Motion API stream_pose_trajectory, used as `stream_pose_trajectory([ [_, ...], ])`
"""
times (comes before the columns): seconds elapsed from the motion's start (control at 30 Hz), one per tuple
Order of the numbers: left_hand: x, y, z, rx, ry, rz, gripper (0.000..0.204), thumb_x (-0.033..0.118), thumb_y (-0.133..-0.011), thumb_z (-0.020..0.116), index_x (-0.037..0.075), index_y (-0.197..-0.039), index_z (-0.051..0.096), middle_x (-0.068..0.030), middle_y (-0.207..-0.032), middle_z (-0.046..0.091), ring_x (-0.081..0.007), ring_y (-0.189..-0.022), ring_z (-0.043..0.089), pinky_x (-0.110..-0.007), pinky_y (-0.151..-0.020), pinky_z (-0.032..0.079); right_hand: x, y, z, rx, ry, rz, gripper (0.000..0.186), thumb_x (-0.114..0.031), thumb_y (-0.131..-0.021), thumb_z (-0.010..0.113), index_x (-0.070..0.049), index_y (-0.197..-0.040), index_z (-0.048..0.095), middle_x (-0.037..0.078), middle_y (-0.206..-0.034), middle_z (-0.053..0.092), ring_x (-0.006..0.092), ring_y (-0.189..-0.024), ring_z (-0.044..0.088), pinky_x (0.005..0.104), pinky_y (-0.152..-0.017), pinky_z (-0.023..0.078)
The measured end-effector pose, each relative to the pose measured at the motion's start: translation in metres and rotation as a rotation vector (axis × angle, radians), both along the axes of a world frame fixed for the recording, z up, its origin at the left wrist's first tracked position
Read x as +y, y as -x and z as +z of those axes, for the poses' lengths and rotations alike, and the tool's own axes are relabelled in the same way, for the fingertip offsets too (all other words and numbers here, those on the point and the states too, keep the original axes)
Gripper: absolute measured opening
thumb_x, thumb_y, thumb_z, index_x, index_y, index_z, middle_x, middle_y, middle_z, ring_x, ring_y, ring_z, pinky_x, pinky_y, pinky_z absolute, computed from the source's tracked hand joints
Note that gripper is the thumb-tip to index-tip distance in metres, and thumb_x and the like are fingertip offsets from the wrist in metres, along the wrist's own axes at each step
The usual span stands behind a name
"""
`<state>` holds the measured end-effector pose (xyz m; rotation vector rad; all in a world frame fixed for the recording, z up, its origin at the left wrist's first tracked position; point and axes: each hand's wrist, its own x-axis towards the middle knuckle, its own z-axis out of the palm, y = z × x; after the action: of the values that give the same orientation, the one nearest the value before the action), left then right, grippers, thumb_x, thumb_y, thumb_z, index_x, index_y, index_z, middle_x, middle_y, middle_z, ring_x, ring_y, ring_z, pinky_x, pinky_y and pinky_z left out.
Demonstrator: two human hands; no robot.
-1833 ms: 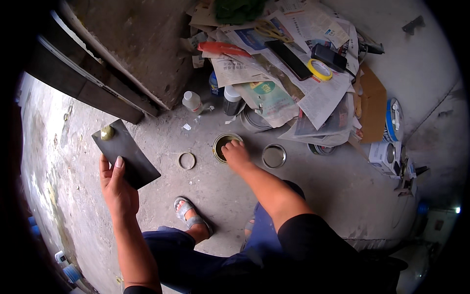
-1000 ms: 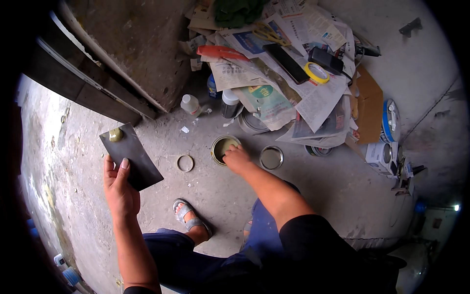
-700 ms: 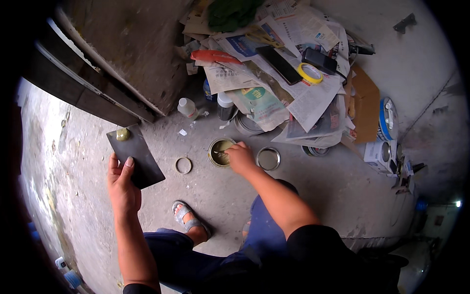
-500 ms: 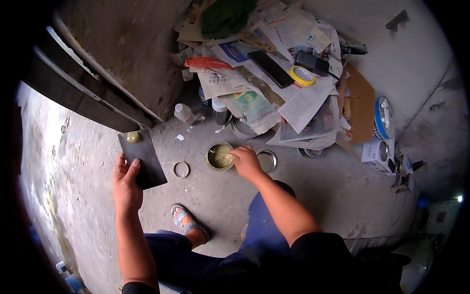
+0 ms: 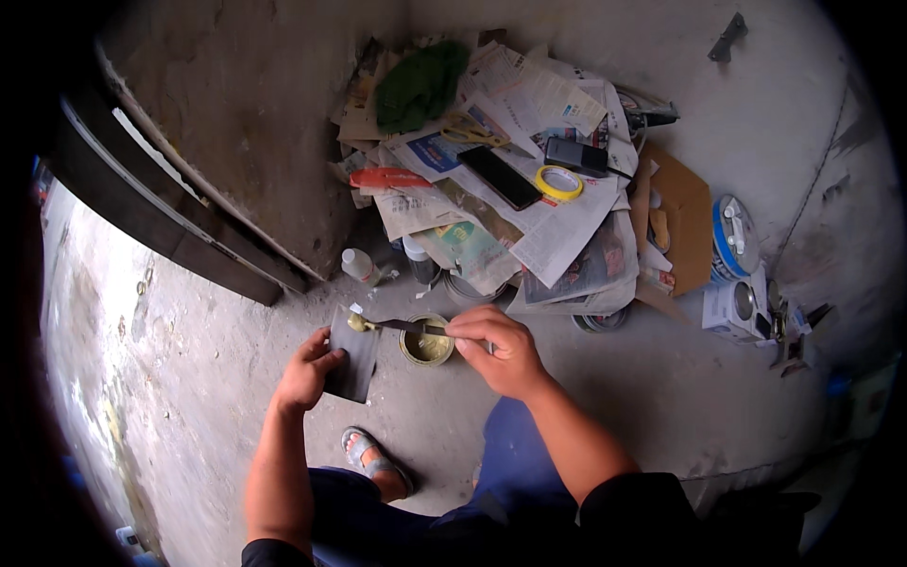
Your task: The person scoops a beige paste from a container onto a metal spatula and applies it to a damaged area on the rear side of a white car. They use a second spatula to spread and smooth the filler over the surface near the taillight and fuel cap.
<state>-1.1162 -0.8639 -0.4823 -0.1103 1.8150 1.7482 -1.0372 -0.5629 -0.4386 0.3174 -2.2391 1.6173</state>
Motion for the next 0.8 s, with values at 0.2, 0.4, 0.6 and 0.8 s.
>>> stream_pose_trajectory([
  [0.2,0.015,-0.006,0.029,-0.015,-0.354,-0.205,0.04,0.004,-0.09,0.057,0.0,-0.129,0.047,-0.0044,-0.113,0.06,-0.0122,-0.102,0.054,-0.027,-0.093,0.041,-0.005,-0.006,0.032,0.219,0.016,0.091,0.024,0.013,-0.073,0.06,0.0,-0.094,0.062,0.014,-0.098,0.065,0.0293,-0.093,0.065,0.0358,-0.081,0.053],
  [0.4,0.012,-0.015,0.038,0.011,-0.415,-0.232,0.039,0.005,-0.09,0.059,-0.001,-0.128,0.048,-0.0026,-0.112,0.06,-0.0103,-0.101,0.054,-0.025,-0.09,0.042,-0.018,-0.014,0.03,0.378,-0.149,0.141,0.031,0.016,-0.069,0.061,-0.001,-0.095,0.055,0.016,-0.106,0.062,0.0354,-0.102,0.063,0.0436,-0.088,0.053],
  [0.6,0.013,-0.021,0.06,0.042,-0.335,-0.271,0.039,0.006,-0.091,0.059,-0.003,-0.127,0.048,-0.0032,-0.111,0.06,-0.0108,-0.102,0.054,-0.026,-0.091,0.042,-0.024,-0.015,0.029,0.373,-0.314,0.184,0.041,0.01,-0.068,0.068,-0.006,-0.106,0.063,0.01,-0.104,0.058,0.0301,-0.099,0.06,0.0403,-0.085,0.052],
  [0.8,0.02,-0.028,0.074,0.151,-0.23,-0.253,0.036,0.006,-0.092,0.059,-0.002,-0.126,0.05,-0.0032,-0.107,0.061,-0.0105,-0.098,0.054,-0.026,-0.088,0.043,-0.02,-0.002,0.024,0.335,-0.37,0.164,0.045,0.008,-0.07,0.068,-0.008,-0.111,0.064,0.008,-0.102,0.055,0.0276,-0.097,0.057,0.0363,-0.082,0.051],
])
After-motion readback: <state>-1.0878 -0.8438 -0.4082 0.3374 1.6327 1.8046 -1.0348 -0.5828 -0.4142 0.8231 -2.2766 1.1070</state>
